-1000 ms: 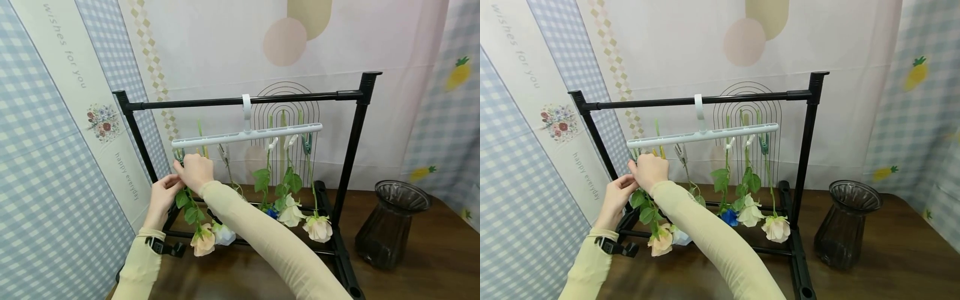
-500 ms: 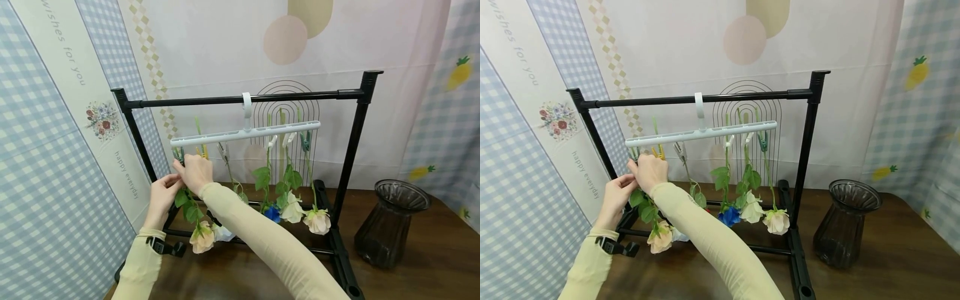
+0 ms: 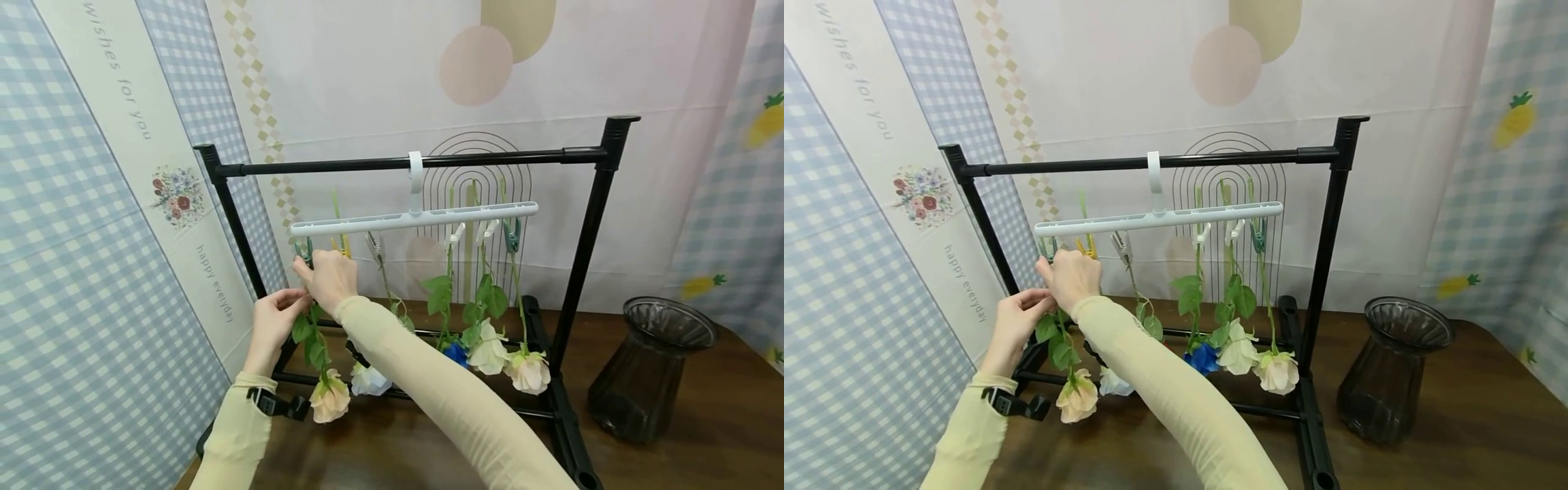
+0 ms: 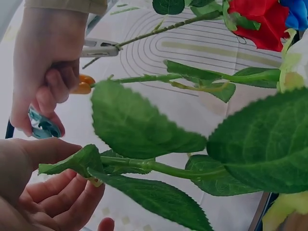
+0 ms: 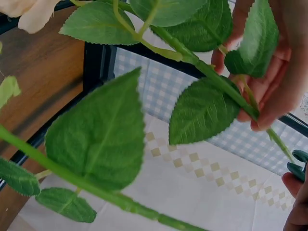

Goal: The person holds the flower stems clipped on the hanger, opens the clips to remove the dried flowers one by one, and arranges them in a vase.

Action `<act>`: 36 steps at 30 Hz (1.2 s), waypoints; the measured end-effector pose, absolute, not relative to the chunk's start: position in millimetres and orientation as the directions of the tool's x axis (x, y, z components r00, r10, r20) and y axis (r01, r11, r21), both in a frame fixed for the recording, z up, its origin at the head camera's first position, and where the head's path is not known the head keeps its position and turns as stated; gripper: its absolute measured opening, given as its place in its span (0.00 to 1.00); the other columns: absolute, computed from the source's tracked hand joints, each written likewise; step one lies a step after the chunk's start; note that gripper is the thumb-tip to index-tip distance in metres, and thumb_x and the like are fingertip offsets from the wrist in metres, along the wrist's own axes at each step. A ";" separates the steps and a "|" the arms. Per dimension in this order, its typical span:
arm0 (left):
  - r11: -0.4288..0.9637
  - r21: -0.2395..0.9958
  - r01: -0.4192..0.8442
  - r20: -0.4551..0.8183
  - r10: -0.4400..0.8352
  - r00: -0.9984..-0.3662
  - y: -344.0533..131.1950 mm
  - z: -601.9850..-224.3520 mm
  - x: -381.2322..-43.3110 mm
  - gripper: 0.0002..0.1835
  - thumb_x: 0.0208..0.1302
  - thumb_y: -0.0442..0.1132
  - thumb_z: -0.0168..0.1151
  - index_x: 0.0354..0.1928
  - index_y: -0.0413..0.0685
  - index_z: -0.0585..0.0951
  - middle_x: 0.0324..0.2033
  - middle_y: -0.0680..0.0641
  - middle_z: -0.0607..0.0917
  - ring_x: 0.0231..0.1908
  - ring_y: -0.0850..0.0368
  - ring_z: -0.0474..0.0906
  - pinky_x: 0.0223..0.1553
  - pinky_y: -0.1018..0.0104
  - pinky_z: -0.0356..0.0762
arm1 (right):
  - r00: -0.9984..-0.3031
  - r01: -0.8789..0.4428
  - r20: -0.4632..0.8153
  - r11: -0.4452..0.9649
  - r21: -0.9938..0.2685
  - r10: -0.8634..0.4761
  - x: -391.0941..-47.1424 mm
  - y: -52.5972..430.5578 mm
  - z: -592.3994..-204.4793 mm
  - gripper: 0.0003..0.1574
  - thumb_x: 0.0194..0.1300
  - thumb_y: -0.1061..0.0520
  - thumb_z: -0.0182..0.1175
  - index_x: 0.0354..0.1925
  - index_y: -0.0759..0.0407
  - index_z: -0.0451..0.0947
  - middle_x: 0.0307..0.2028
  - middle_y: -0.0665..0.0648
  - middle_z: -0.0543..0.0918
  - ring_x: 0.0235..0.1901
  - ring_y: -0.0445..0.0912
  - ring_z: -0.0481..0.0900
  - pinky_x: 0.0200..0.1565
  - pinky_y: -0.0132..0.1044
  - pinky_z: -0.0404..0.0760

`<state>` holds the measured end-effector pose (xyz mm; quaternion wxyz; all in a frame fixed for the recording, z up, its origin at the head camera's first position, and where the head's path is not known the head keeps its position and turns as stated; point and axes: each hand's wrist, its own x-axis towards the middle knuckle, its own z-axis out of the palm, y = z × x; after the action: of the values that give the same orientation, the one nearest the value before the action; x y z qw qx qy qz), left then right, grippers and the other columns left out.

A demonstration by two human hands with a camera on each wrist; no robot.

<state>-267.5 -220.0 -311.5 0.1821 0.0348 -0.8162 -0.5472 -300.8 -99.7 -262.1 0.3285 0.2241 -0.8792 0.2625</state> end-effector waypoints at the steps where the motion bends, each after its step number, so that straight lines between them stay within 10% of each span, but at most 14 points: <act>1: 0.394 0.908 0.141 0.258 -0.263 -0.929 -220.7 -311.9 -267.5 0.16 0.66 0.42 0.62 0.48 0.37 0.83 0.26 0.62 0.84 0.28 0.70 0.78 0.35 0.74 0.77 | -0.680 -0.564 0.698 0.768 -0.303 -0.224 -301.1 -99.5 -261.9 0.34 0.70 0.43 0.54 0.11 0.49 0.54 0.08 0.44 0.56 0.09 0.35 0.52 0.15 0.24 0.48; 17: 0.385 0.884 0.264 0.407 -0.361 -0.839 -215.6 -305.8 -260.2 0.12 0.63 0.37 0.64 0.43 0.36 0.84 0.33 0.47 0.88 0.25 0.75 0.78 0.32 0.78 0.76 | -0.754 -0.514 0.618 0.787 -0.342 -0.224 -310.6 -90.2 -263.7 0.32 0.70 0.40 0.54 0.13 0.52 0.66 0.09 0.49 0.66 0.09 0.39 0.59 0.14 0.27 0.52; 24: 0.380 0.869 0.318 0.457 -0.366 -0.811 -214.9 -305.5 -255.0 0.11 0.64 0.37 0.64 0.43 0.35 0.83 0.33 0.45 0.88 0.26 0.75 0.78 0.32 0.79 0.77 | -0.778 -0.543 0.576 0.731 -0.414 -0.252 -303.2 -86.7 -259.2 0.26 0.69 0.40 0.55 0.40 0.59 0.87 0.29 0.56 0.89 0.21 0.44 0.83 0.22 0.30 0.76; 36: 0.511 0.777 0.367 0.567 -0.315 -0.761 -214.6 -301.2 -233.6 0.10 0.64 0.35 0.64 0.43 0.38 0.83 0.37 0.36 0.87 0.29 0.79 0.76 0.35 0.80 0.74 | -0.656 -0.690 0.683 0.622 -0.369 -0.322 -258.1 -38.4 -234.9 0.17 0.68 0.45 0.57 0.40 0.55 0.85 0.11 0.49 0.75 0.09 0.35 0.58 0.14 0.25 0.51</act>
<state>-233.6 -214.6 -301.2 0.3454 -0.0163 -0.7977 -0.4941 -258.1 -38.4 -234.9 0.2899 0.2969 -0.8526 0.3176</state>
